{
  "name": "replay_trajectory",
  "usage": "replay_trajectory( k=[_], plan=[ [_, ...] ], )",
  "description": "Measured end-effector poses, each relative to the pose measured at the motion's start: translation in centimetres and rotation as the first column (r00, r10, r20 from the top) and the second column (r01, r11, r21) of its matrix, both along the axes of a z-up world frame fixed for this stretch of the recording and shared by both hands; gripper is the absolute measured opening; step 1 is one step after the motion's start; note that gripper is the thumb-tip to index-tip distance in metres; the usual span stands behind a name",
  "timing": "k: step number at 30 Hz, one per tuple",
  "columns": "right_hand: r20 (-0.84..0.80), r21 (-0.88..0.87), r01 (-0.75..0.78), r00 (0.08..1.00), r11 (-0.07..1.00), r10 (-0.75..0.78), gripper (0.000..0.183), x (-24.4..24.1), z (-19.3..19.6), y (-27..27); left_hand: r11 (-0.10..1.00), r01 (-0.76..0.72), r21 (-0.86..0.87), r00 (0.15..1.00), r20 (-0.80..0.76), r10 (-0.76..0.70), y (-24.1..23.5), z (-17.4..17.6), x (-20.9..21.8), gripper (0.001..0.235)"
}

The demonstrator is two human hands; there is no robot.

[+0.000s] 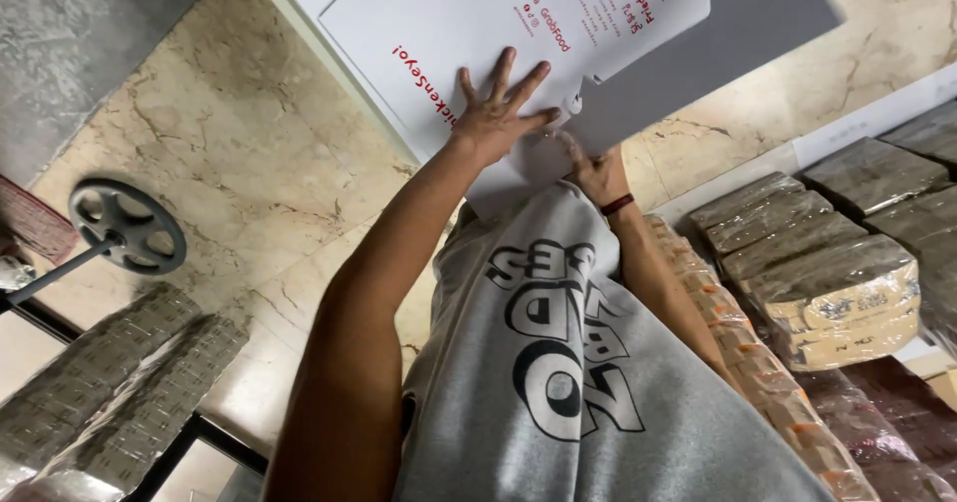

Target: Manually removing the center waste material from die-cut cardboard sheets and stacking the resulting frames.

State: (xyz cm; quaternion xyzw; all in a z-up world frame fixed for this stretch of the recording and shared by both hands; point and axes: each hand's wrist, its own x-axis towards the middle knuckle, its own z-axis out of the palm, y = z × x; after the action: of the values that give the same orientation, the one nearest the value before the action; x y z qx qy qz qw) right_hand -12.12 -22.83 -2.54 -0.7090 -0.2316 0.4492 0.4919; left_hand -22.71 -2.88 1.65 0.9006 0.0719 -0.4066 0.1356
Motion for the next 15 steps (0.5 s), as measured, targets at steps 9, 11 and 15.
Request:
replay_trajectory(
  k=[9,11,15],
  plan=[
    [-0.148,-0.022,0.014,0.989,1.000,-0.017,0.031,2.7,0.5,2.0,0.990,-0.090,-0.111,0.996,-0.015,0.088,2.3,1.7,-0.2,0.107],
    [-0.358,-0.114,0.202,0.905,0.973,-0.230,0.030,3.7,-1.3,1.6,0.937,-0.228,-0.264,0.958,0.114,0.265,3.3,2.3,-0.9,0.094],
    [-0.576,-0.343,0.424,0.610,0.838,-0.544,0.030,3.3,-2.9,-0.4,0.931,-0.298,-0.210,0.870,0.342,0.356,3.5,-2.3,-5.5,0.063]
  ],
)
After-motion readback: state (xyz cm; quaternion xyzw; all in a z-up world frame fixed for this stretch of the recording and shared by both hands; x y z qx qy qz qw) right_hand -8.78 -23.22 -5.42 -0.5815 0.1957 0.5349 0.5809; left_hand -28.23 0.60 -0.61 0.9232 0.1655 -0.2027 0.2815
